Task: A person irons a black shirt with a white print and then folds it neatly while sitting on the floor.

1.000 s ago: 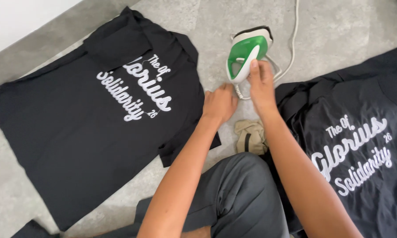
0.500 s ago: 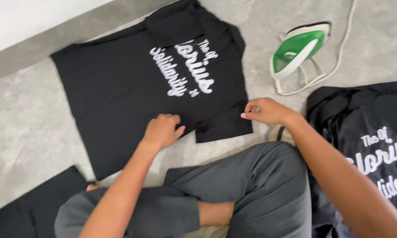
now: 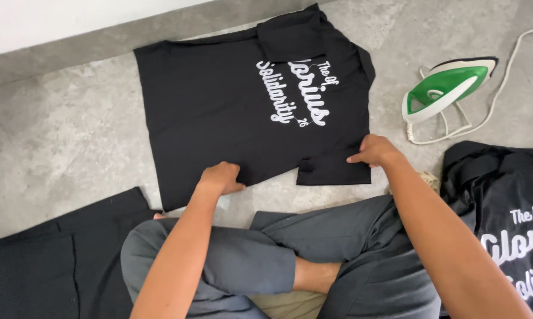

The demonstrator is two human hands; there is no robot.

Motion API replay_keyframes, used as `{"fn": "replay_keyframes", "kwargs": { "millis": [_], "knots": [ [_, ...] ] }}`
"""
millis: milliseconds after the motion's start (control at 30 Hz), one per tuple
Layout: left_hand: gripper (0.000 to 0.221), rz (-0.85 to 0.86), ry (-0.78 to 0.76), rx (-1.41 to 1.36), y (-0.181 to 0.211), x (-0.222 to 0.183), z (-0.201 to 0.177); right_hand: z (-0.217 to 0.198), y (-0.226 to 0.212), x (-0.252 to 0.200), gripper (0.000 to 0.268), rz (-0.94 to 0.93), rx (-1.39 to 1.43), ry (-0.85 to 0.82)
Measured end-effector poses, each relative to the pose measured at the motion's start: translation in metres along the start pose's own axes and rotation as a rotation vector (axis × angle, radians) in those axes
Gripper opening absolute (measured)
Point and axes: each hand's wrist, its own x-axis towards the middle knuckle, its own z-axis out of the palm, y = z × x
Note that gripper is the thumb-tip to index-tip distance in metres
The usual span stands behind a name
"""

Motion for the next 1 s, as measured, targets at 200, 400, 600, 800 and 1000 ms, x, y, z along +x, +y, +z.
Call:
{"fn": "replay_keyframes", "kwargs": {
  "millis": [200,400,600,800,1000],
  "knots": [
    [0.041,-0.008,-0.006,-0.093,0.009,-0.010,-0.007,0.015,0.021,0.014,0.027,-0.064,-0.092,0.061],
    [0.037,0.000,-0.025,-0.147,0.005,-0.009,-0.007,-0.013,-0.009,-0.029,0.015,-0.464,0.178,-0.005],
    [0.035,-0.008,-0.050,-0.169,0.007,-0.013,-0.015,-0.033,-0.033,-0.030,0.037,-0.443,0.405,0.765],
    [0.043,-0.045,-0.043,-0.149,0.011,-0.025,-0.022,-0.013,0.031,0.038,0.036,-0.103,0.359,0.465],
    [0.040,-0.063,0.008,0.148,-0.006,0.011,0.022,-0.025,0.001,-0.038,0.042,-0.158,0.386,0.173]
  ]
}}
